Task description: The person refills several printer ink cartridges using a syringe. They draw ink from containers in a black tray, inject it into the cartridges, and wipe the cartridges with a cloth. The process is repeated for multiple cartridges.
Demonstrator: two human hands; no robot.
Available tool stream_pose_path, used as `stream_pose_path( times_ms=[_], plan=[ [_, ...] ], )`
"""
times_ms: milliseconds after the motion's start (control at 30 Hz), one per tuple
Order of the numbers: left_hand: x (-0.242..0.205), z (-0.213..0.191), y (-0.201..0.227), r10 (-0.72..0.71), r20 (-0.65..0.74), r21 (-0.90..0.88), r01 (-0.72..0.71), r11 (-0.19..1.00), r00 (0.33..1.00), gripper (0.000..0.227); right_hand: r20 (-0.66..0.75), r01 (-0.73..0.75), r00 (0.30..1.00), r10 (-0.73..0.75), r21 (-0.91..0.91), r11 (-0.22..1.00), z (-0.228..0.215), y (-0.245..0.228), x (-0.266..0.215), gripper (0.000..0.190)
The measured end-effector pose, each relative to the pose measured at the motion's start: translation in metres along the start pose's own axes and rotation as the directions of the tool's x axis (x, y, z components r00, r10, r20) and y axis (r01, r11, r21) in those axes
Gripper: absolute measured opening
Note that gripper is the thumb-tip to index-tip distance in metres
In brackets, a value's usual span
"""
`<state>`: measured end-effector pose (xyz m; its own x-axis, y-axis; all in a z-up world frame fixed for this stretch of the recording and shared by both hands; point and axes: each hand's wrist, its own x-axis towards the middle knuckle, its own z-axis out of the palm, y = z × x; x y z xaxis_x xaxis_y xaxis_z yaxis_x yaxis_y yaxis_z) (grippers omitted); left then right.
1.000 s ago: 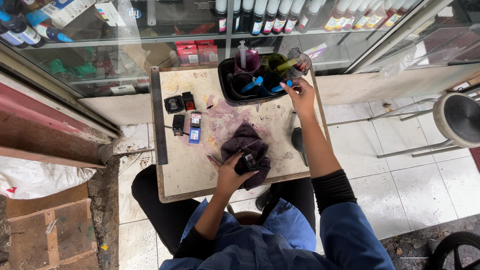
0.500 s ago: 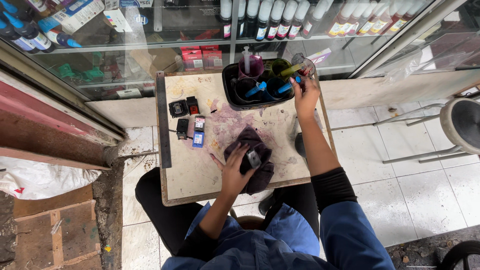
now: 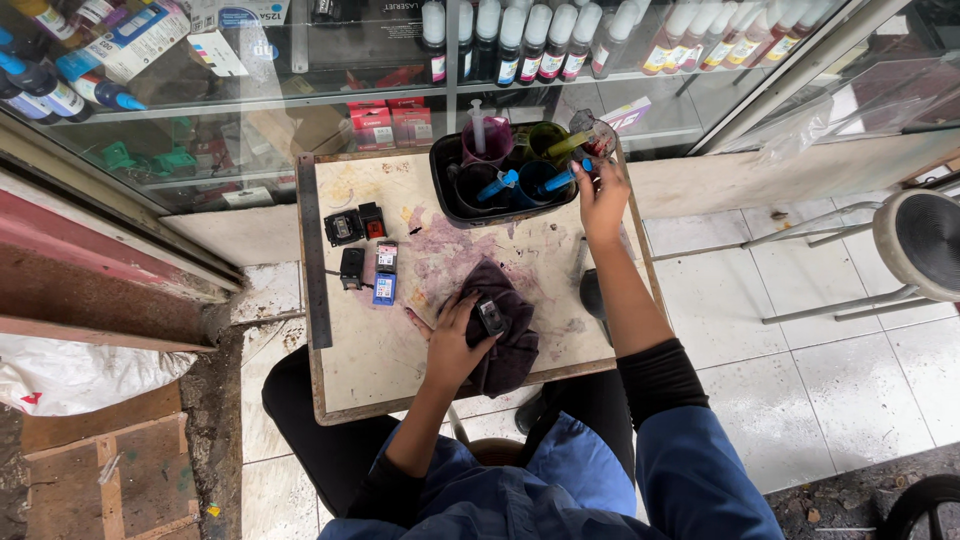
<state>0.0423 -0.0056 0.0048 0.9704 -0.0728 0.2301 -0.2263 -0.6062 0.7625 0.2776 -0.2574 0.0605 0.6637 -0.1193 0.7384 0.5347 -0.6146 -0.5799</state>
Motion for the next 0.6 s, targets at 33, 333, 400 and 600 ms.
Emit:
stream_pose_path(
  times_ms=[33,333,400,600],
  plan=[
    [0.002,-0.013,0.016,0.002,0.002,0.001,-0.002,1.0,1.0,0.071,-0.003,-0.001,1.0,0.001,-0.001,1.0,0.0,0.001,0.0,0.021],
    [-0.001,-0.042,0.048,0.051,-0.051,-0.055,-0.054,0.997,0.997,0.071,-0.035,-0.334,0.927,0.374,0.376,0.864,-0.008,0.012,-0.005,0.016],
    [-0.002,-0.044,0.052,0.033,-0.097,-0.12,-0.044,0.992,0.995,0.068,0.07,-0.52,0.806,0.588,0.56,0.645,-0.015,0.004,-0.005,0.021],
    [-0.015,-0.019,0.016,0.023,-0.209,-0.161,-0.058,0.985,0.978,0.067,0.148,-0.592,0.752,0.643,0.583,0.557,-0.026,0.003,-0.012,0.024]
  ],
)
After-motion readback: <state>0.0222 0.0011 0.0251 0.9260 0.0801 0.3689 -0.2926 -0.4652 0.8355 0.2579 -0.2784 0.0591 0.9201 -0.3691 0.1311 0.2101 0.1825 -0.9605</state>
